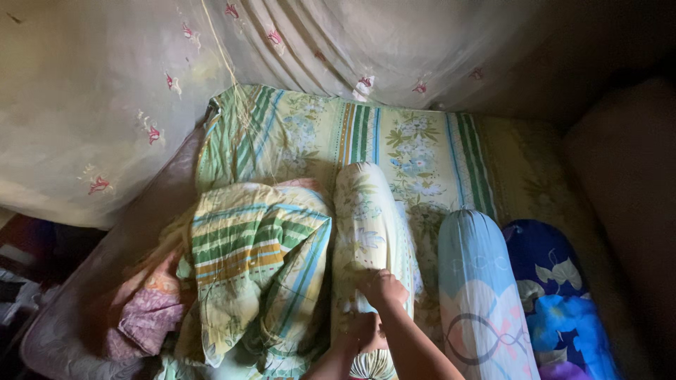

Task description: The person organizes a bed by moving bolsters and then folds several pieces of fabric including a red cloth, a pink cloth, and a patterned pillowcase, placing them on the bed.

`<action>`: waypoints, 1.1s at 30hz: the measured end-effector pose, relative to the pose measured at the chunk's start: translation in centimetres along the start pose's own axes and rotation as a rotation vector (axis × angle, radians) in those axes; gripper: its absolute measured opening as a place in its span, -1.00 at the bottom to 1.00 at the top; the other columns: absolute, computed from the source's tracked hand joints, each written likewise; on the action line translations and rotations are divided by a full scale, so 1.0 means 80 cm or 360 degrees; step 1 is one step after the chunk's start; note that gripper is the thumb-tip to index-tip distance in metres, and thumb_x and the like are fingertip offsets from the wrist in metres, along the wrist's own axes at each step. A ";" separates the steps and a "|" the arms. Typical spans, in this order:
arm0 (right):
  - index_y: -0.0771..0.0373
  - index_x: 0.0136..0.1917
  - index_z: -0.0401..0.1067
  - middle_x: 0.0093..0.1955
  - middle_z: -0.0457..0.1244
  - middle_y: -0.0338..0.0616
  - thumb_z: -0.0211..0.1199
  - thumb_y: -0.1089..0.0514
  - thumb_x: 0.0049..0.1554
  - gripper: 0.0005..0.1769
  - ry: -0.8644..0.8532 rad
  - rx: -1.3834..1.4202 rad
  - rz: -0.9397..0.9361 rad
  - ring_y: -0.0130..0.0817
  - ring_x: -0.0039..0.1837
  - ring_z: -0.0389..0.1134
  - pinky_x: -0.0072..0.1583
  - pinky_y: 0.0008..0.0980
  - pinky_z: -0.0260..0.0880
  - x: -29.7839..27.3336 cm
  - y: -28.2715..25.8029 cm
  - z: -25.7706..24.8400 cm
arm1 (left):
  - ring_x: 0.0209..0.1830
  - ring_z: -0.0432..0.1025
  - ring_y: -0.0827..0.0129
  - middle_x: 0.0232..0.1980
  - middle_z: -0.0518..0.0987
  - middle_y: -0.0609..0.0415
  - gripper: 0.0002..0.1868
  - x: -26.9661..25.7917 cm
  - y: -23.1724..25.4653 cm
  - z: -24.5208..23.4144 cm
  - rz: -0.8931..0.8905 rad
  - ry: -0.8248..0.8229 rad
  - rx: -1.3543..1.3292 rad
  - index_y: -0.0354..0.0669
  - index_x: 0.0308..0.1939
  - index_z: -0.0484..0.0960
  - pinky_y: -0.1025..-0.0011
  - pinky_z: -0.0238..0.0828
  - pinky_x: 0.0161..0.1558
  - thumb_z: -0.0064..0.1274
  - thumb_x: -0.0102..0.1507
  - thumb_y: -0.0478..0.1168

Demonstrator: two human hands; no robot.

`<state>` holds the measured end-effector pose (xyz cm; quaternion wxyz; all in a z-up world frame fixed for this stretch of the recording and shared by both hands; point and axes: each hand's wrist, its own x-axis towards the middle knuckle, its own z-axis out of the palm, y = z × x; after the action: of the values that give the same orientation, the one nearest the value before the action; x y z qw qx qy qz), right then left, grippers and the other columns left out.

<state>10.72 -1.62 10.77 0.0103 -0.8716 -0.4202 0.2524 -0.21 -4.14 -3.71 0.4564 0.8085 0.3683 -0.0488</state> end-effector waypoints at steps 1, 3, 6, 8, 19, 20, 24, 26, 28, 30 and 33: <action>0.16 0.28 0.38 0.24 0.36 -0.08 0.26 -0.58 -0.03 -0.08 -0.0001 -0.0002 -0.0001 -0.18 0.28 0.44 0.25 -0.16 0.46 0.003 0.001 0.003 | -0.12 0.51 0.09 -0.17 0.60 -0.05 -0.76 0.002 -0.001 -0.002 0.0009 0.0024 -0.0013 -0.10 -0.18 0.56 0.08 0.44 -0.12 0.13 0.15 -0.09; 0.20 0.28 0.37 0.22 0.38 -0.02 0.21 -0.60 0.04 -0.08 0.0056 0.0024 0.0052 -0.12 0.26 0.44 0.24 -0.13 0.44 0.007 0.003 0.009 | -0.15 0.53 0.09 -0.21 0.62 -0.06 -0.78 0.007 -0.005 -0.008 0.0024 0.0122 -0.0039 -0.13 -0.22 0.58 0.10 0.45 -0.15 0.11 0.16 -0.10; 0.18 0.29 0.35 0.24 0.36 -0.03 0.29 -0.54 0.00 -0.10 -0.0023 0.0017 0.0058 -0.14 0.28 0.43 0.24 -0.16 0.47 0.012 0.009 0.014 | -0.21 0.55 0.10 -0.27 0.64 -0.08 -0.80 0.024 -0.010 -0.024 0.0086 0.0381 -0.0106 -0.16 -0.27 0.61 0.13 0.48 -0.19 0.09 0.16 -0.11; 0.18 0.28 0.36 0.24 0.35 -0.02 0.28 -0.53 0.02 -0.13 -0.0016 0.0059 0.0041 -0.11 0.27 0.43 0.23 -0.14 0.47 0.015 0.017 0.021 | -0.24 0.57 0.10 -0.30 0.65 -0.09 -0.80 0.035 -0.016 -0.040 0.0086 0.0587 -0.0422 -0.19 -0.31 0.63 0.14 0.50 -0.22 0.08 0.17 -0.11; 0.02 0.32 0.30 0.37 0.23 0.01 -0.04 -0.20 0.29 -0.55 0.0062 0.0229 0.0092 0.13 0.38 0.31 0.32 0.09 0.35 0.039 0.051 0.083 | 0.28 0.35 -0.21 0.30 0.36 -0.43 0.10 0.026 -0.046 -0.071 -0.0737 0.0767 -0.0265 -0.07 0.53 -0.02 0.13 0.32 0.29 0.41 0.14 0.04; 0.04 0.31 0.29 0.37 0.22 0.02 -0.09 -0.21 0.32 -0.55 0.0046 0.0276 0.0111 0.15 0.38 0.30 0.32 0.09 0.35 0.038 0.057 0.090 | 0.26 0.43 -0.16 0.26 0.45 -0.41 0.14 0.025 -0.046 -0.067 -0.0898 0.0773 -0.0275 -0.26 0.54 -0.03 0.17 0.40 0.27 0.39 0.12 0.03; 0.12 0.32 0.20 0.37 0.21 0.10 0.05 -0.25 0.24 -0.45 -0.0031 0.0262 0.0029 0.22 0.37 0.28 0.33 0.07 0.33 0.037 0.074 0.107 | 0.27 0.47 -0.10 0.21 0.56 -0.33 -0.17 0.022 -0.054 -0.061 -0.1005 0.0901 -0.0249 -0.35 0.23 0.47 0.20 0.41 0.32 0.41 0.04 0.07; 0.15 0.33 0.17 0.36 0.21 0.15 0.04 -0.27 0.25 -0.42 -0.0042 0.0351 0.0013 0.22 0.35 0.30 0.31 0.08 0.34 0.033 0.078 0.112 | 0.25 0.48 -0.11 0.20 0.58 -0.31 -0.28 0.027 -0.049 -0.056 -0.1014 0.0993 -0.0313 -0.33 0.21 0.50 0.17 0.42 0.30 0.32 0.07 -0.01; 0.17 0.34 0.14 0.35 0.21 0.20 0.04 -0.30 0.25 -0.39 -0.0056 0.0437 -0.0020 0.23 0.32 0.32 0.30 0.10 0.35 0.030 0.079 0.112 | 0.24 0.49 -0.12 0.20 0.60 -0.30 -0.38 0.029 -0.042 -0.053 -0.1032 0.1096 -0.0381 -0.31 0.18 0.54 0.13 0.44 0.29 0.24 0.10 -0.08; 0.16 0.38 0.11 0.30 0.23 0.27 0.14 -0.24 0.14 -0.31 0.0099 0.0564 -0.0144 0.29 0.31 0.30 0.28 0.10 0.34 0.023 0.077 0.105 | 0.21 0.42 -0.24 0.23 0.49 -0.43 -0.26 0.036 -0.030 -0.055 -0.0792 0.1576 -0.0334 -0.41 0.28 0.39 0.06 0.38 0.22 0.24 0.15 -0.03; 0.11 0.41 0.11 0.33 0.21 0.26 0.04 -0.32 0.21 -0.32 0.0092 0.0653 -0.0026 0.32 0.32 0.28 0.30 0.17 0.29 0.013 0.057 0.065 | 0.19 0.46 -0.20 0.25 0.50 -0.38 -0.35 0.053 0.007 -0.082 -0.0714 0.1742 -0.0517 -0.36 0.32 0.38 0.09 0.39 0.21 0.05 0.15 -0.21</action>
<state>12.25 -4.82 4.74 0.2019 -0.8546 -0.3666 0.3074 1.53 3.06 -1.25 0.2971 0.5390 0.7131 0.3355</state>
